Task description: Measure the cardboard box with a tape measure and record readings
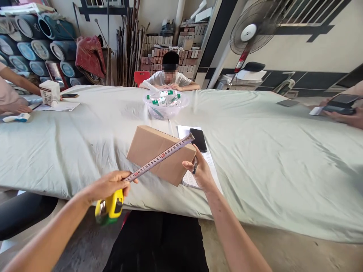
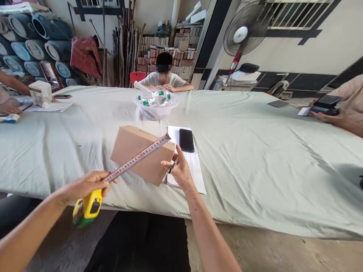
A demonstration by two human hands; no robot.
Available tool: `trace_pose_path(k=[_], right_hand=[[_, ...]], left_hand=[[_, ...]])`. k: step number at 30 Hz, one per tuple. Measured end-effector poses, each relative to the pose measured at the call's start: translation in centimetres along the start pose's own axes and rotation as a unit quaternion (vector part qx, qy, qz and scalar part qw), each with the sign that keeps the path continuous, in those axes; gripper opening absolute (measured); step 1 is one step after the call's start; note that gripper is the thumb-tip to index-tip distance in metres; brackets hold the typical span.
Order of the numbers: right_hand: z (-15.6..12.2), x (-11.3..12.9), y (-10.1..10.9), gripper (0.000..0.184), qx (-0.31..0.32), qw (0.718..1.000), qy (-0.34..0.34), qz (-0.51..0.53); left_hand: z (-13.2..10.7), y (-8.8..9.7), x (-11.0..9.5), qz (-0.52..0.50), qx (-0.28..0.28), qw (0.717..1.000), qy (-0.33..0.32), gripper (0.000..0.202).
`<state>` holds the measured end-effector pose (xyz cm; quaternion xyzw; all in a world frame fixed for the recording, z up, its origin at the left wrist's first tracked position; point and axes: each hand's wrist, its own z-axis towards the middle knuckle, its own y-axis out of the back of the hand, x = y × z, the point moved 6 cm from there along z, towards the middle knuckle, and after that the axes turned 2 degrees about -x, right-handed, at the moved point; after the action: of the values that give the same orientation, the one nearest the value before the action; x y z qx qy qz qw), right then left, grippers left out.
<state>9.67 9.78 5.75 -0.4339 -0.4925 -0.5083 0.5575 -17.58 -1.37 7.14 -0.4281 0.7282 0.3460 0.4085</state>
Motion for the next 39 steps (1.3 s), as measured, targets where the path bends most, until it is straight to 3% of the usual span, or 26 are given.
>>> trace_pose_path(k=[4,8,14,20,24,28,32,35,39], right_hand=[[0.1,0.6,0.1,0.091,-0.041,0.999,-0.020,0.017],[0.4,1.5,0.0,0.075,-0.039,0.996,-0.032,0.071],[1.0,2.1,-0.2,0.069,-0.047,0.991,-0.079,0.097],[1.9,2.3,-0.9,0.061,-0.010,0.997,-0.028,0.071],[3.5,1.7,-1.8,0.074,0.004,0.997,0.050,0.054],[5.3,-0.1,-2.9,0.109,-0.023,0.990,0.140,0.026],[5.7,-1.9,-3.9,0.124,-0.023,0.979,0.179,-0.095],[4.6,-2.6,-2.7,0.118,-0.002,0.978,0.153,-0.140],[1.8,-3.2,3.1,0.087,-0.047,0.990,0.111,-0.075]], left_hand=[[1.1,-4.4,2.9,-0.139,-0.031,0.989,-0.026,0.030],[1.6,-6.9,3.8,-0.203,-0.042,0.977,-0.047,0.030],[1.4,-7.2,3.0,-0.169,-0.078,0.980,-0.072,0.027],[1.2,-6.7,2.9,-0.188,-0.089,0.975,-0.077,0.029],[0.8,-6.0,3.1,-0.210,-0.097,0.971,-0.067,0.028],[0.8,-6.0,3.4,-0.231,-0.087,0.968,-0.040,0.028],[1.5,-6.7,3.5,-0.242,-0.070,0.967,-0.029,0.027],[2.4,-7.4,3.2,-0.250,-0.051,0.967,-0.020,0.026],[3.9,-8.8,2.6,-0.262,-0.023,0.965,-0.011,0.029]])
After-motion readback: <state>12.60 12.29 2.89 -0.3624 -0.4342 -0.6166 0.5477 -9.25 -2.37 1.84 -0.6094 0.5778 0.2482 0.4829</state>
